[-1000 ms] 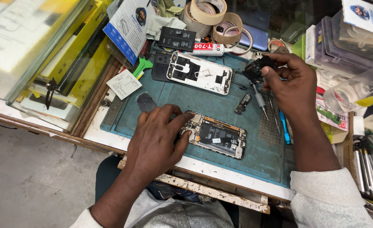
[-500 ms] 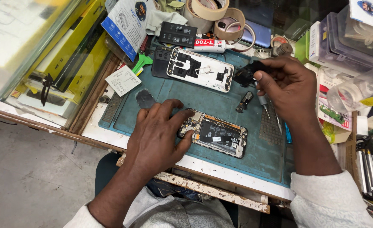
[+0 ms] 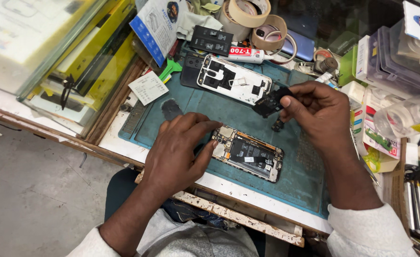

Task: The person uses a screwdriver to remove screws from a disassembled smartphone lying on a workbench. They carefully unscrew multiple fasteners around the device's internal frame and set them aside while keeping the phone steady with the other hand.

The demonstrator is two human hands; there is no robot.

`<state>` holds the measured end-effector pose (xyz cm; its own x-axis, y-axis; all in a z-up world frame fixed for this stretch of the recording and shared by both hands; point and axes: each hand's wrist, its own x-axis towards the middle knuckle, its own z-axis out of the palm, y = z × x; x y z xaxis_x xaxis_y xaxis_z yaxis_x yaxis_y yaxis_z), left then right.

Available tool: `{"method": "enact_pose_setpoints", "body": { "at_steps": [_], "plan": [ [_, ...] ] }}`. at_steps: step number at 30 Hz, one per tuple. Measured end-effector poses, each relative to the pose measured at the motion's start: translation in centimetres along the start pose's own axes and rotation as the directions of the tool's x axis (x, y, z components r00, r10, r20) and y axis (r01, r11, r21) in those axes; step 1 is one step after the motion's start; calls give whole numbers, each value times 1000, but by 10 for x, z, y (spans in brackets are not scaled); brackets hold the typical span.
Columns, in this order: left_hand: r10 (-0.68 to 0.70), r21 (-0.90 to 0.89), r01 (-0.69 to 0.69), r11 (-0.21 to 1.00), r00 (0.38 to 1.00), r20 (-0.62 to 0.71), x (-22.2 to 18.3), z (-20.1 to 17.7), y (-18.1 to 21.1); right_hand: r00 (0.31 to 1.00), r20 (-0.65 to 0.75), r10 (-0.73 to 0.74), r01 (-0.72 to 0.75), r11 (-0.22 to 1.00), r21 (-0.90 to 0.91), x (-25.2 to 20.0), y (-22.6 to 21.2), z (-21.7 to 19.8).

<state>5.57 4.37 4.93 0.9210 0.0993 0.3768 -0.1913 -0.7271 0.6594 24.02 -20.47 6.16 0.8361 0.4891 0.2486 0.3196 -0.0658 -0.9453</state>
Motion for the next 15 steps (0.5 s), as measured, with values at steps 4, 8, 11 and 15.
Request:
{"method": "enact_pose_setpoints", "body": {
  "at_steps": [4, 8, 11, 15],
  "plan": [
    [16, -84, -20, 996, 999, -43, 0, -1, -3, 978, 33, -208, 209, 943, -259, -15, -19, 17],
    [-71, -235, 67, 970, 997, -12, 2, -4, -6, 806, 267, -529, 587, 653, -479, -25, -44, 35],
    [-95, -282, 94, 955, 995, 9, 3, -5, -5, 741, 373, -558, 670, 577, -467, -30, -54, 45],
    [-95, -296, 92, 951, 995, 5, 2, -1, -9, 714, 488, -502, 700, 514, -495, -31, -57, 50]
  ]
}}
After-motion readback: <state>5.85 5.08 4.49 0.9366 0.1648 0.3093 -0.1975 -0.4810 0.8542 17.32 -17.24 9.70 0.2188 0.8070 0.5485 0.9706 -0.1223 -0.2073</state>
